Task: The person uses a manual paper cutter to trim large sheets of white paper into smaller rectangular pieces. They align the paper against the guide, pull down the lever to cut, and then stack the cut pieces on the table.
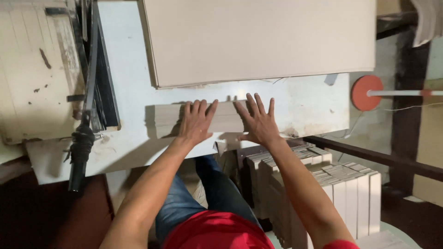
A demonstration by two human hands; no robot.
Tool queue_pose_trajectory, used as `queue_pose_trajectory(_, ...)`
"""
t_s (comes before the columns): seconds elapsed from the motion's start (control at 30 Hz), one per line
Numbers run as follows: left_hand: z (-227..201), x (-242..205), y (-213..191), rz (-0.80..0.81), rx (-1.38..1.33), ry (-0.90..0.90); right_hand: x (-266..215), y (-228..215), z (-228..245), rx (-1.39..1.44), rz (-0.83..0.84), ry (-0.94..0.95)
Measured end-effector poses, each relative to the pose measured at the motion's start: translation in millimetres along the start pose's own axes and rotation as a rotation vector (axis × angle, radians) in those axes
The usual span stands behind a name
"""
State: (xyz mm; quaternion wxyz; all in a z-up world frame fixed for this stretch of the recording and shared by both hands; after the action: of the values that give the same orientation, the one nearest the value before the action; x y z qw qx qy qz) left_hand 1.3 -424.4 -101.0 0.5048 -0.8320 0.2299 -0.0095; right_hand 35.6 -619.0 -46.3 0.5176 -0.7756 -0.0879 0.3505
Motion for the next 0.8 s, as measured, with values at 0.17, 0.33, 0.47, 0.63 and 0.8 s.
queue_pose_trajectory(0.17, 21.2, -9.9, 23.5, 0.095, 0.242, -0.067, 25.5, 53.4, 18.7, -0.15, 0.181, 0.007)
queue_pose_trajectory(0.33, 17.0, -26.4, 17.5, 0.036, 0.242, -0.028, 28.8, 68.5, 22.0, 0.025, 0.157, 0.045)
queue_pose_trajectory(0.47, 26.2, -40.7, 4.0, 0.039, 0.281, -0.047, 27.2, 79.0, 22.5, 0.112, 0.133, 0.052)
queue_pose_trajectory(0.63, 33.8, -40.9, 19.8, 0.143, 0.279, -0.082, 28.3, 83.9, 30.5, 0.06, 0.156, 0.053)
queue_pose_trajectory(0.8, 38.9, -42.3, 12.0, 0.178, 0.316, -0.088, 23.5, 72.5, 29.3, 0.011, 0.122, 0.062)
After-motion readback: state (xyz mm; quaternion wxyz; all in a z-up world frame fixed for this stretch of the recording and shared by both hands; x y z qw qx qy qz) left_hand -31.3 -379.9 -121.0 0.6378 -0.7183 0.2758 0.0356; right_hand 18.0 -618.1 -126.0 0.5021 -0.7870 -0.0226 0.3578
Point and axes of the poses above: each hand's wrist, its own x-axis towards the middle knuckle, its own y-axis out of the palm, z = x × y, the point moved 5 cm from there along x, towards the middle knuckle, and after that the axes turned 14 degrees about -x, right-handed, at the moved point
